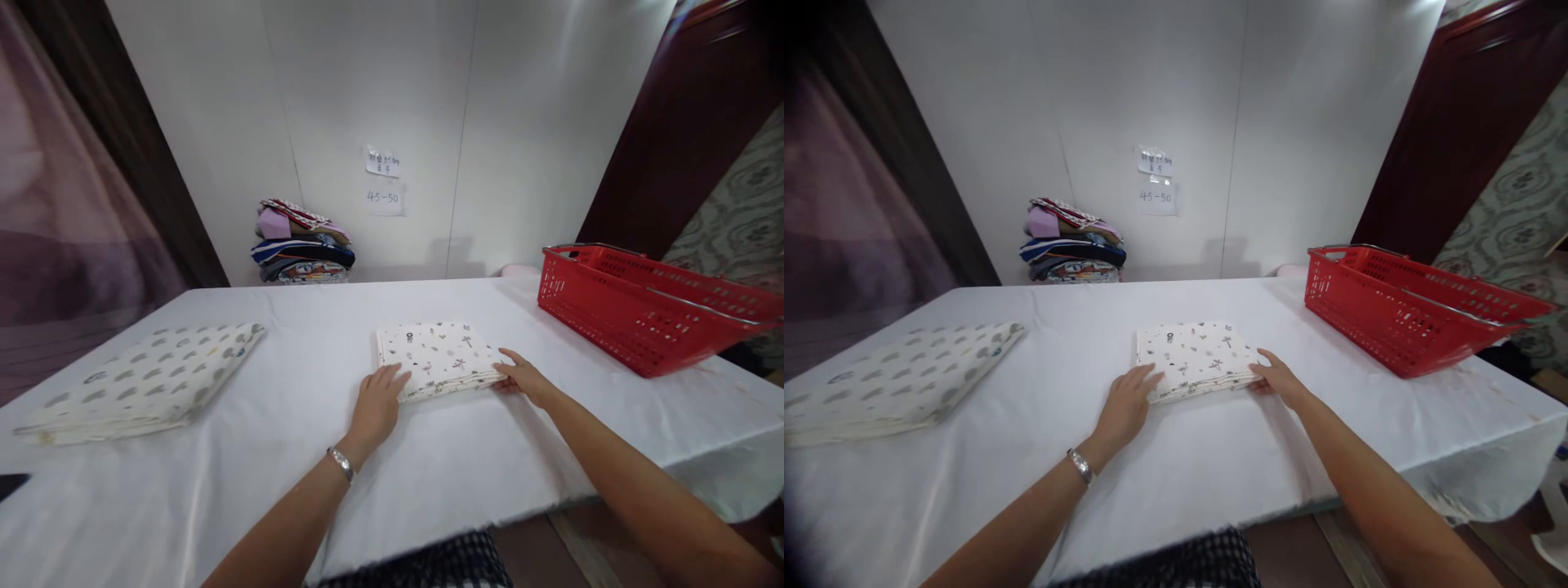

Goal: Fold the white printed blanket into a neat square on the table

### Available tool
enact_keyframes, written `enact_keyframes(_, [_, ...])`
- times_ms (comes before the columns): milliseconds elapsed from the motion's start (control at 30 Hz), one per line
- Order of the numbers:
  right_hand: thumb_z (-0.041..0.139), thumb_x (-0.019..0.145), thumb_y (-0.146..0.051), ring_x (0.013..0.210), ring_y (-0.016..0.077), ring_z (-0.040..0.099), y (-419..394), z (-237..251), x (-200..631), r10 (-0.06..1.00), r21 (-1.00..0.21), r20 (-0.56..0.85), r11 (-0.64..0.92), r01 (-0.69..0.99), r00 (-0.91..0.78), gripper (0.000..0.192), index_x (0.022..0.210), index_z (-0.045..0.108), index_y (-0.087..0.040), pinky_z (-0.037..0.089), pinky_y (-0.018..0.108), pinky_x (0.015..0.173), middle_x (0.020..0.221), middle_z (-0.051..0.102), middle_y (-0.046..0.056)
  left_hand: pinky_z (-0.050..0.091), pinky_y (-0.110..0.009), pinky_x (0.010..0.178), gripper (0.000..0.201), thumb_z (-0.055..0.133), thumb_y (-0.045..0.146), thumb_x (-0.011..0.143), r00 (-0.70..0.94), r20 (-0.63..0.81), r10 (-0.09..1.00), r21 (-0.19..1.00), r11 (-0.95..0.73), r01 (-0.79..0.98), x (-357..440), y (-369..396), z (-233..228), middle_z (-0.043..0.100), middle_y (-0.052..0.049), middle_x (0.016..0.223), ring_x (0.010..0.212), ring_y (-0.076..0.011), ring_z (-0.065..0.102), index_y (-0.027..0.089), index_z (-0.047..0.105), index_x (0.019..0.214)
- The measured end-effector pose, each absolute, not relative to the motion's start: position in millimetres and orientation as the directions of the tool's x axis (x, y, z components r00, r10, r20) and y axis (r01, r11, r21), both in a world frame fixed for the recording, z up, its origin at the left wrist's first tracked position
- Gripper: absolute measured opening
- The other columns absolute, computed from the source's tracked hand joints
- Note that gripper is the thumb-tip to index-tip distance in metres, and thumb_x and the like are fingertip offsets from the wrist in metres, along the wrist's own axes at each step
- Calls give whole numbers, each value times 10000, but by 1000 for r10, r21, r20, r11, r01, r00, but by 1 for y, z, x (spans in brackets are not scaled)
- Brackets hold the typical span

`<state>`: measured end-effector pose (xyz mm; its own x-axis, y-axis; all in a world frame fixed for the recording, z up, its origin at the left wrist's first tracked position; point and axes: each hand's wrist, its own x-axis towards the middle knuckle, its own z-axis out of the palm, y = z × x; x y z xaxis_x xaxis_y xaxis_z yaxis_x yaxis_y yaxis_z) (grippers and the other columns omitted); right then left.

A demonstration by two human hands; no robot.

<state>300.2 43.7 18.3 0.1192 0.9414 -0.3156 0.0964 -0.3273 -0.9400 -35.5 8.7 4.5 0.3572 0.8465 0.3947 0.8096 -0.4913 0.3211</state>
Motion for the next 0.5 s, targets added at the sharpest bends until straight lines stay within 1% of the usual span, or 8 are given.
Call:
enact_keyframes(33, [645, 788, -305, 572, 130, 616, 42, 16, 302, 954, -951, -282, -292, 105, 103, 700, 1394, 300, -255, 529, 256, 558, 750, 657, 10, 271, -448, 1058, 538, 390, -4, 761, 426, 389, 817, 285, -547, 787, -35, 9, 3, 534, -59, 1313, 1243, -225, 428, 243, 569, 1204])
enact_keyframes(100, [646, 791, -327, 579, 123, 606, 40, 11, 305, 972, -966, -223, -231, 116, 77, 713, 1415, 304, -272, 517, 244, 558, 727, 646, -10, 254, -461, 1068, 516, 385, -19, 751, 506, 374, 777, 251, -610, 752, -36, 10, 2, 608, -45, 1213, 1161, -202, 498, 242, 605, 1138])
enact_keyframes(133, [650, 788, -344, 575, 118, 597, 40, 8, 306, 977, -971, -200, -208, 120, 71, 702, 1408, 333, -266, 511, 241, 558, 708, 638, -18, 247, -466, 1072, 500, 394, -8, 753, 525, 372, 766, 244, -626, 740, -38, 10, 3, 621, -42, 1189, 1135, -195, 515, 238, 602, 1135])
enact_keyframes(200, [660, 773, -382, 558, 110, 574, 41, 4, 309, 983, -975, -168, -176, 132, 73, 658, 1368, 419, -234, 496, 237, 553, 662, 620, -29, 234, -477, 1078, 467, 441, 47, 762, 549, 371, 749, 232, -647, 726, -41, 8, 4, 610, -43, 1204, 1141, -201, 508, 228, 570, 1172])
enact_keyframes(300, [672, 751, -415, 547, 101, 554, 41, 3, 311, 987, -979, -140, -150, 136, 80, 536, 1226, 581, -186, 483, 232, 548, 639, 618, -23, 225, -505, 1073, 465, 518, 155, 778, 572, 360, 737, 208, -661, 721, -46, 7, 5, 574, -57, 1259, 1184, -230, 475, 219, 509, 1239])
enact_keyframes(367, [686, 731, -411, 556, 99, 557, 41, 6, 310, 986, -982, -148, -156, 102, 83, 439, 1103, 657, -180, 486, 231, 550, 681, 641, -7, 236, -510, 1063, 444, 512, 167, 798, 569, 358, 740, 192, -655, 731, -48, 8, 5, 573, -57, 1260, 1177, -229, 481, 228, 500, 1238])
enact_keyframes(500, [714, 702, -370, 546, 86, 550, 40, 20, 304, 978, -983, -182, -183, 2, 96, 304, 942, 698, -186, 477, 211, 521, 716, 655, 5, 254, -490, 1053, 426, 461, 89, 800, 568, 355, 742, 171, -649, 741, -49, 12, 5, 593, -40, 1220, 1131, -202, 511, 248, 516, 1192])
